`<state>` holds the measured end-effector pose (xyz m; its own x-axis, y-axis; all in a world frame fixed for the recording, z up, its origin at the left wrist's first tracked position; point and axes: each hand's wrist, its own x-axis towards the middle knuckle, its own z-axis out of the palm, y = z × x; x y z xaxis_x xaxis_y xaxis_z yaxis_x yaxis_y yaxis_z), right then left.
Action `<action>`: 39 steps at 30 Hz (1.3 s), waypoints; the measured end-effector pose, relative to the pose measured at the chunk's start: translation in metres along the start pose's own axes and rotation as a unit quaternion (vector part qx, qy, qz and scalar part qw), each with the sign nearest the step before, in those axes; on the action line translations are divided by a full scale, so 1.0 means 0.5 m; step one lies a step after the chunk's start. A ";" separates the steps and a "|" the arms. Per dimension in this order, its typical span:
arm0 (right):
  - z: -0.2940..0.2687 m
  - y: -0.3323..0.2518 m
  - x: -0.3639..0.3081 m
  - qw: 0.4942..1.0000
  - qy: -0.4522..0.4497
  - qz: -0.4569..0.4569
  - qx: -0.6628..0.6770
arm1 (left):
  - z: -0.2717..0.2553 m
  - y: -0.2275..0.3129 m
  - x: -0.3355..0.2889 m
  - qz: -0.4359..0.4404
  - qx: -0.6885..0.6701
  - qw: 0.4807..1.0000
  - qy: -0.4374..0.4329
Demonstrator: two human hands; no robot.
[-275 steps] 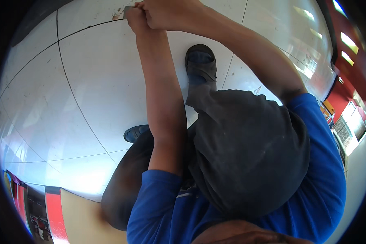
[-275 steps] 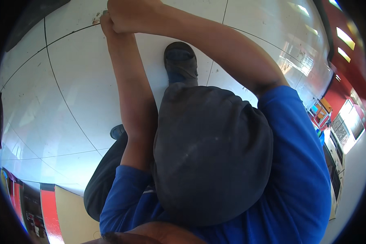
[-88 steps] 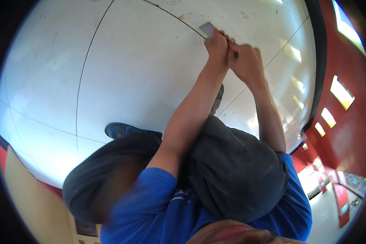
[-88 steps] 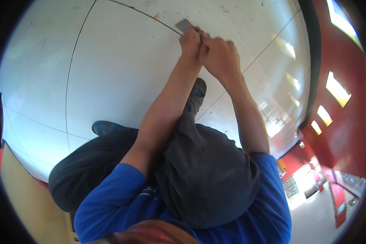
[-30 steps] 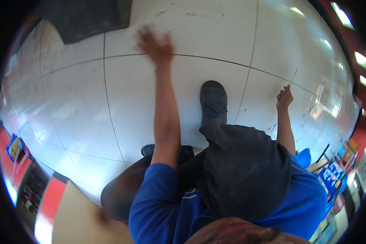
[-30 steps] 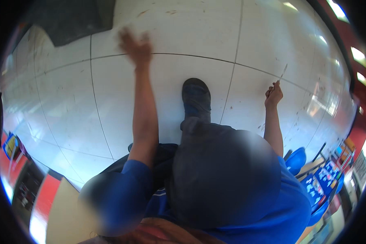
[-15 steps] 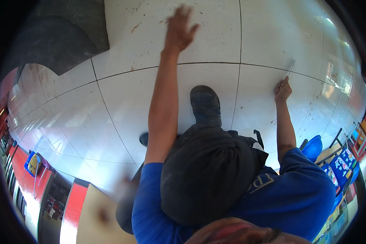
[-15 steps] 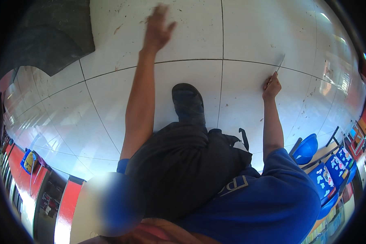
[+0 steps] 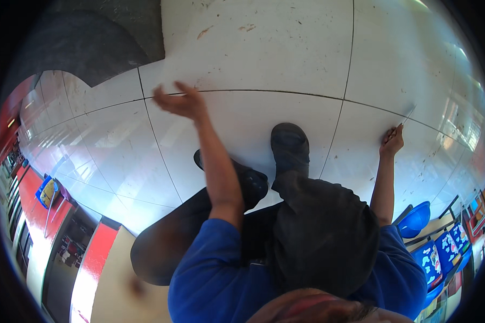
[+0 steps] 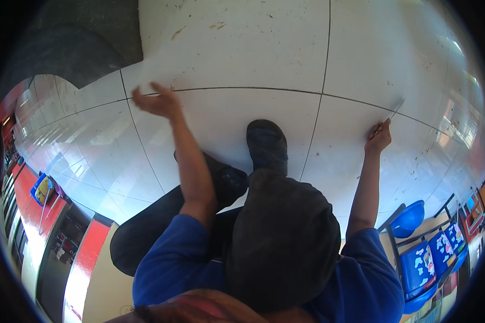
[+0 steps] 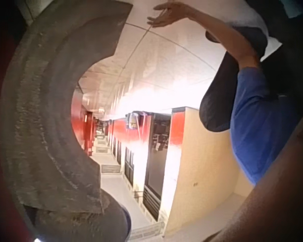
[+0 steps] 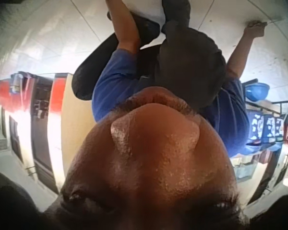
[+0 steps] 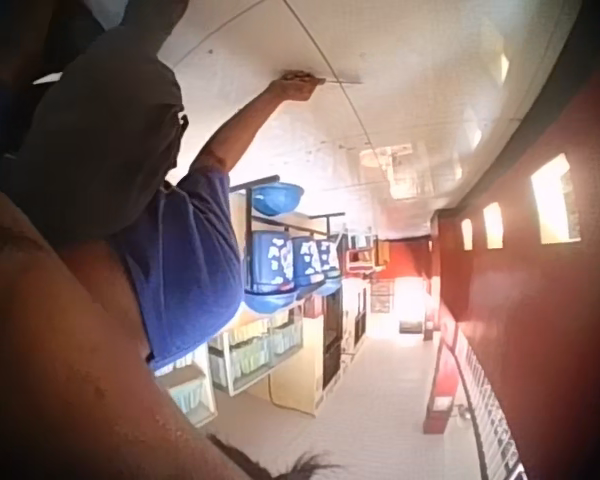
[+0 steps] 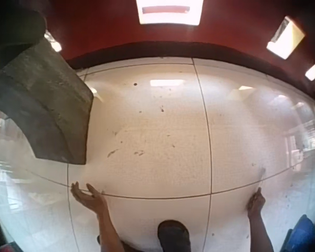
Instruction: Scraping stains and adhesive residue from a tiled corridor floor using a hand scraper.
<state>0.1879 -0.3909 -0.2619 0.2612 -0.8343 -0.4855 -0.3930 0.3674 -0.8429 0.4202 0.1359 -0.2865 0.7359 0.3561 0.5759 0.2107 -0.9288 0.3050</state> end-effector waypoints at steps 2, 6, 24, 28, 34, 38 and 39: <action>0.014 -0.011 -0.022 0.999 0.019 0.008 -0.028 | -0.030 -0.070 0.063 -0.187 0.144 0.964 -0.120; -0.014 0.017 -0.007 1.000 -0.011 0.005 0.000 | 0.058 -0.085 0.064 -0.230 0.207 0.919 -0.243; -0.036 0.025 0.013 0.994 0.019 -0.065 -0.088 | -0.165 0.422 -0.402 0.740 -0.360 0.228 -0.521; -0.027 0.037 0.003 0.997 -0.019 -0.045 -0.057 | -0.060 0.469 -0.319 0.734 -0.320 0.316 -0.510; -0.045 0.043 0.006 0.992 0.049 -0.037 -0.111 | 0.072 0.502 -0.114 0.638 -0.232 0.603 -0.419; -0.016 0.016 0.006 0.995 0.020 -0.017 -0.098 | 0.009 0.375 -0.056 0.732 -0.230 0.448 -0.459; -0.026 0.021 0.012 0.995 0.027 -0.019 -0.099 | -0.001 0.350 -0.061 0.761 -0.225 0.377 -0.477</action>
<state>0.1739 -0.3974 -0.2706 0.2338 -0.8687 -0.4366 -0.5508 0.2517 -0.7958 0.4344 -0.0376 -0.2502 -0.2757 -0.9528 -0.1271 -0.8956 0.2066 0.3939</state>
